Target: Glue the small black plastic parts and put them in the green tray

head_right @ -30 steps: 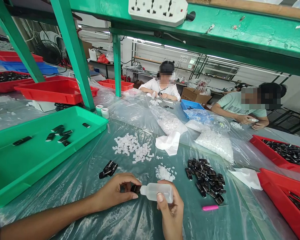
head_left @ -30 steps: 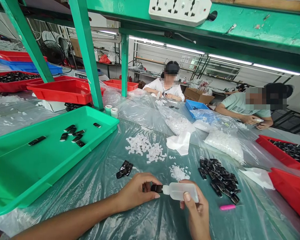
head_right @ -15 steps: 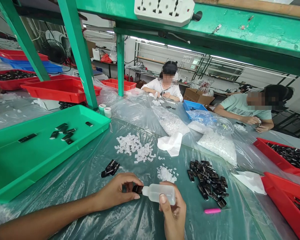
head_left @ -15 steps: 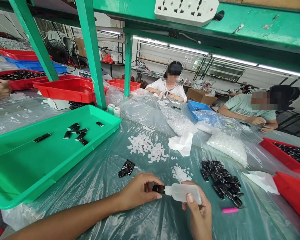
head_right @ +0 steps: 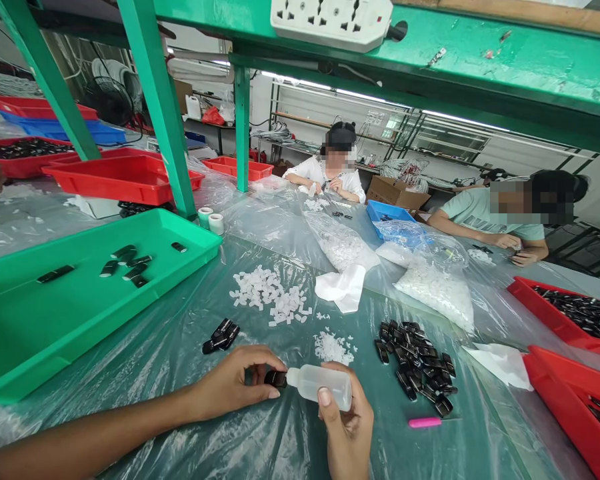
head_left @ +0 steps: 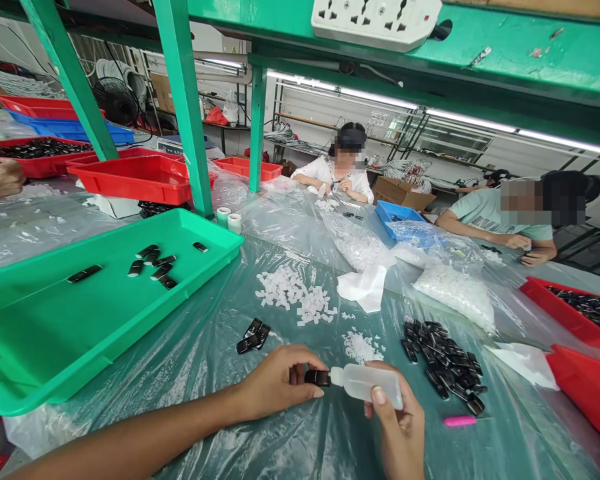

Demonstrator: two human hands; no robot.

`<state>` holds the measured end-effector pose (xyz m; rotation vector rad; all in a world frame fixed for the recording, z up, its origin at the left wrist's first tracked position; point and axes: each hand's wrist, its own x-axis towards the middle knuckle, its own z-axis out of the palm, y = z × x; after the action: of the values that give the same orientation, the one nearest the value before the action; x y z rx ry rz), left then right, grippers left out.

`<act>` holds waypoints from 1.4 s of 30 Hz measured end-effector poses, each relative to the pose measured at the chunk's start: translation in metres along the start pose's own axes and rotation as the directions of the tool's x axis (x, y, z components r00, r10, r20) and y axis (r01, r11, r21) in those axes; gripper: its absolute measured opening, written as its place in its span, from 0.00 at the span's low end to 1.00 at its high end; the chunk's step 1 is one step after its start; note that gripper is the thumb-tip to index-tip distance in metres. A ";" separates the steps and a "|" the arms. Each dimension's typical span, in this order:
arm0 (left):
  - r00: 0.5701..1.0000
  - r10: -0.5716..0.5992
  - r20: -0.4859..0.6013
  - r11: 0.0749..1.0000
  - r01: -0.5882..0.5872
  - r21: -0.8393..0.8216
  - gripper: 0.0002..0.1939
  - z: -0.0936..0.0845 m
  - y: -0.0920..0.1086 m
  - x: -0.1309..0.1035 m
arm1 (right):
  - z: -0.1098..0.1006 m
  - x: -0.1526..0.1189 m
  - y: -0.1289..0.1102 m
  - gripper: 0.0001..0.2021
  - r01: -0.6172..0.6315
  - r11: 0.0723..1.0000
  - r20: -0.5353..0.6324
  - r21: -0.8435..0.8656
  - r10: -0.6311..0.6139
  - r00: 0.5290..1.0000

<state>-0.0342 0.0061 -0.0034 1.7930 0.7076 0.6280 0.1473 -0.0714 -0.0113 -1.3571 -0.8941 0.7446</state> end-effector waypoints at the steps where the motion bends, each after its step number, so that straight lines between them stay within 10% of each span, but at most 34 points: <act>1: 1.000 -0.002 0.002 1.000 0.002 0.005 0.13 0.000 0.000 0.000 | 0.000 0.000 -0.001 0.17 0.003 1.000 -0.004 -0.012 -0.003 1.000; 42: 0.998 -0.025 0.059 1.000 0.026 -0.010 0.13 0.003 -0.003 -0.001 | 0.001 -0.002 -0.002 0.16 0.012 1.000 0.000 -0.010 -0.012 1.000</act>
<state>-0.0332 0.0049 -0.0075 1.7824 0.6844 0.5589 0.1458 -0.0726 -0.0093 -1.3592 -0.9064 0.7314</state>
